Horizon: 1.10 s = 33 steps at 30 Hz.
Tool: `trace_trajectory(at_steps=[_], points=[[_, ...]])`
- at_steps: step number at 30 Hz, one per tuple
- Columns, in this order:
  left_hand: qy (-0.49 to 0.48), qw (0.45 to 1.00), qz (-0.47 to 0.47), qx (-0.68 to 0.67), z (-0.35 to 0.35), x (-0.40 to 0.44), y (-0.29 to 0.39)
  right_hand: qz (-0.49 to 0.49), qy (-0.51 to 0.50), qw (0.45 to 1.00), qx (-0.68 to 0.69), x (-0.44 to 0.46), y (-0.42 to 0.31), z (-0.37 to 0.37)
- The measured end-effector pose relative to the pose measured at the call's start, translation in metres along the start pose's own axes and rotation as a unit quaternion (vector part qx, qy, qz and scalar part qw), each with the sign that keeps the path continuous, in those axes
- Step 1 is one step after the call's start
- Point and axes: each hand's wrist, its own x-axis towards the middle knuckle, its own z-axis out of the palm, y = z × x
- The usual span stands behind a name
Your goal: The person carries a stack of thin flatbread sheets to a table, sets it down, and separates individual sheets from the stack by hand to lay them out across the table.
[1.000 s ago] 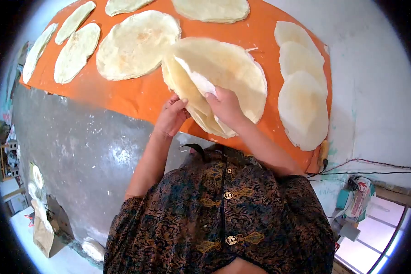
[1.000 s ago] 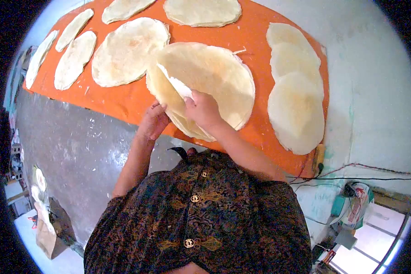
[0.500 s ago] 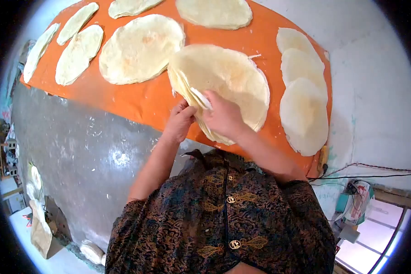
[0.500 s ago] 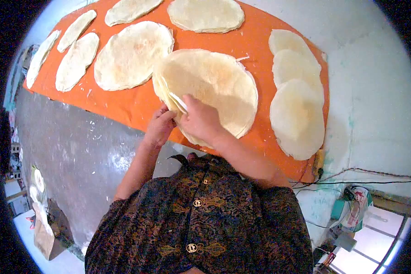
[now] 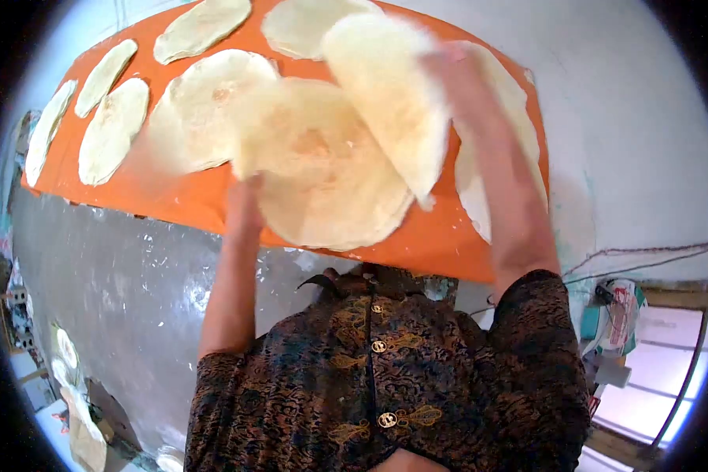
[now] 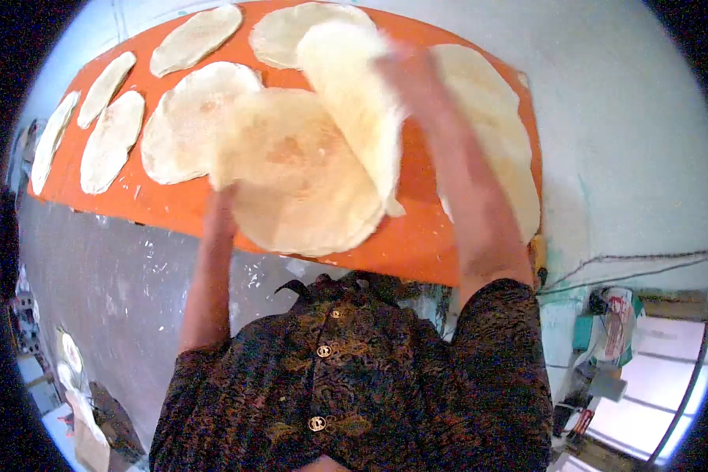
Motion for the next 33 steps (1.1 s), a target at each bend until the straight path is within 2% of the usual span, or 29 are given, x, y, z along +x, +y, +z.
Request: trace_trajectory(at_steps=[1, 2, 3, 5, 6, 7, 8, 11, 12, 14, 15, 18, 21, 23, 25, 26, 27, 28, 31, 33], points=[[0.015, 1.000, 0.005, 0.010, -0.011, 0.004, 0.004, -0.026, 0.074, 0.990, 0.119, -0.025, -0.032, -0.021], [0.006, 1.000, 0.004, 0.002, -0.028, 0.007, 0.005, 0.002, 0.152, 0.981, 0.122, -0.018, -0.025, -0.050], [-0.004, 1.000, 0.002, -0.008, -0.045, 0.006, 0.003, 0.018, 0.210, 0.960, 0.183, -0.012, -0.002, -0.084], [0.010, 1.000, 0.027, 0.006, -0.060, -0.004, 0.000, 0.054, 0.288, 0.926, 0.236, -0.050, 0.007, -0.119], [0.015, 1.000, 0.001, -0.007, -0.067, -0.006, -0.005, -0.011, 0.309, 0.948, -0.077, -0.064, 0.084, -0.153], [0.022, 0.999, -0.024, -0.021, -0.074, -0.006, -0.010, 0.049, 0.332, 0.929, 0.155, -0.086, 0.106, -0.147], [0.030, 0.998, -0.047, -0.036, -0.077, -0.006, -0.014, 0.089, 0.385, 0.837, 0.380, -0.107, 0.128, -0.141], [0.017, 0.994, -0.082, -0.075, -0.076, -0.010, -0.011, 0.179, 0.411, 0.801, 0.397, -0.183, 0.186, -0.055], [0.015, 0.993, -0.091, -0.078, -0.072, -0.013, -0.008, 0.217, 0.323, 0.802, 0.453, -0.215, 0.215, -0.035], [0.011, 0.991, -0.106, -0.084, -0.063, -0.020, 0.001, 0.320, 0.343, 0.727, 0.501, -0.229, 0.251, 0.012], [0.002, 0.991, -0.106, -0.086, -0.057, -0.025, 0.004, 0.394, 0.338, 0.693, 0.501, -0.234, 0.238, 0.027], [-0.035, 0.988, -0.108, -0.103, -0.043, -0.035, 0.005, 0.447, 0.090, 0.725, 0.517, -0.250, 0.246, 0.031], [-0.085, 0.982, -0.100, -0.133, -0.047, -0.040, -0.003, 0.492, -0.088, 0.795, 0.344, -0.232, 0.166, 0.030], [-0.121, 0.983, -0.066, -0.125, -0.045, -0.044, -0.007, 0.369, -0.131, 0.891, 0.229, -0.207, 0.143, 0.048], [-0.127, 0.986, -0.044, -0.100, -0.045, -0.043, -0.010, 0.200, -0.186, 0.959, 0.076, -0.169, 0.124, 0.085], [-0.119, 0.988, -0.013, -0.101, -0.034, -0.048, -0.006, 0.094, -0.209, 0.973, -0.019, -0.151, 0.113, 0.109], [-0.087, 0.990, 0.000, -0.107, -0.021, -0.054, -0.001, 0.027, -0.198, 0.980, 0.021, -0.140, 0.097, 0.135], [-0.119, 0.987, 0.026, -0.106, -0.020, -0.050, -0.002, -0.036, -0.183, 0.981, 0.061, -0.132, 0.081, 0.158], [-0.146, 0.979, 0.030, -0.139, -0.008, -0.055, 0.003, -0.113, -0.183, 0.976, -0.018, -0.118, 0.049, 0.198], [-0.147, 0.979, 0.026, -0.141, -0.010, -0.051, 0.003, -0.101, -0.216, 0.971, -0.022, -0.115, 0.037, 0.200]])
